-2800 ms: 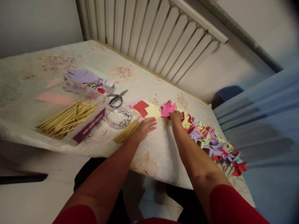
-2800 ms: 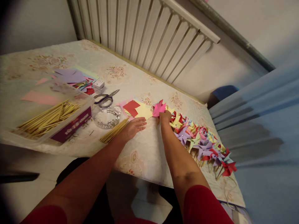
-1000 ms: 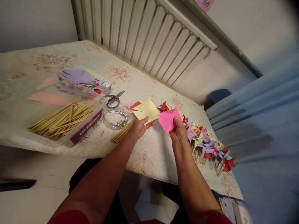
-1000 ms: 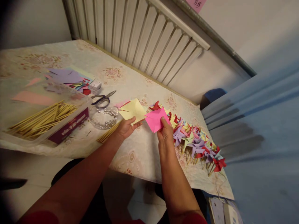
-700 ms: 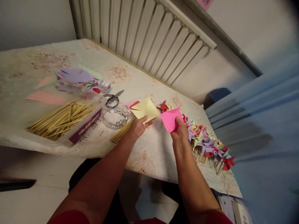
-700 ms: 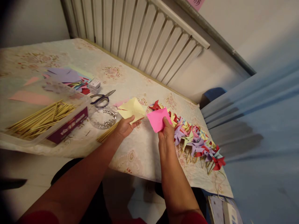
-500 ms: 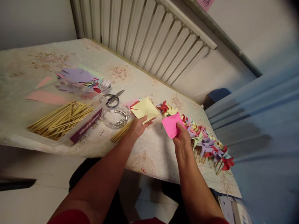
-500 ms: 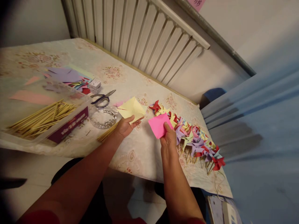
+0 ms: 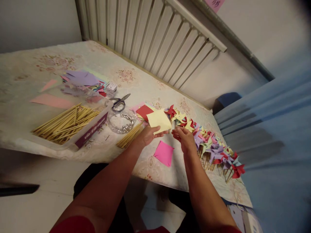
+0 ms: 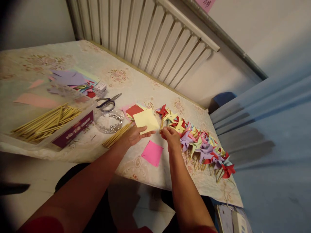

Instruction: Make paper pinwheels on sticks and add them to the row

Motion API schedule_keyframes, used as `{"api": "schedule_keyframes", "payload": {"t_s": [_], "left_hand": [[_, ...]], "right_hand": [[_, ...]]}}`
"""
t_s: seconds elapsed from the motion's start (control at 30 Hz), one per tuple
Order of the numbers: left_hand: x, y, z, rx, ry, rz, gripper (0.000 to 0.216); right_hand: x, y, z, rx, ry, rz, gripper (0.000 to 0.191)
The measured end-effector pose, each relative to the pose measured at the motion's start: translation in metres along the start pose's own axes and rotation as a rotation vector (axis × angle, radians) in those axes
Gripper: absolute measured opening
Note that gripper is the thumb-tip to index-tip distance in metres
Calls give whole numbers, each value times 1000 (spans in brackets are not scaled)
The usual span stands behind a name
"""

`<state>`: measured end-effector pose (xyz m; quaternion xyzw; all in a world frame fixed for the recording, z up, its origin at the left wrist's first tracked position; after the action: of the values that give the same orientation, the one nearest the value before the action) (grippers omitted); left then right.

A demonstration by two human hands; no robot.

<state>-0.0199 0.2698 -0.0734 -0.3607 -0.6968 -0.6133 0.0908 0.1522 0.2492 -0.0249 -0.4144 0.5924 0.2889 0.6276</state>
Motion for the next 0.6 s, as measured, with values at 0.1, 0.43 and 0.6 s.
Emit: {"api": "schedule_keyframes", "payload": {"t_s": [0.1, 0.43, 0.6], "left_hand": [[-14, 7, -4, -94, -58, 124, 38], [-25, -2, 3, -17, -78, 215, 38], [-18, -13, 6, 105, -68, 139, 33]], "right_hand": [[1, 20, 1, -111, 126, 56, 41], [-4, 45, 27, -179, 49, 26, 33], [-32, 91, 55, -278, -73, -28, 30]]}}
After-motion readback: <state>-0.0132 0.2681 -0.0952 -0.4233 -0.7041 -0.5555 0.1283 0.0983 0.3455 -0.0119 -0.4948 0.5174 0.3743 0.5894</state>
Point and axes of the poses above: each hand's wrist, its own z-axis towards the middle knuckle, its own y-axis out of the palm, x = y × z, the point moved 9 cm from there along z, towards the middle knuckle, and after that the axes turned 12 degrees about x, right-handed, at the moved point
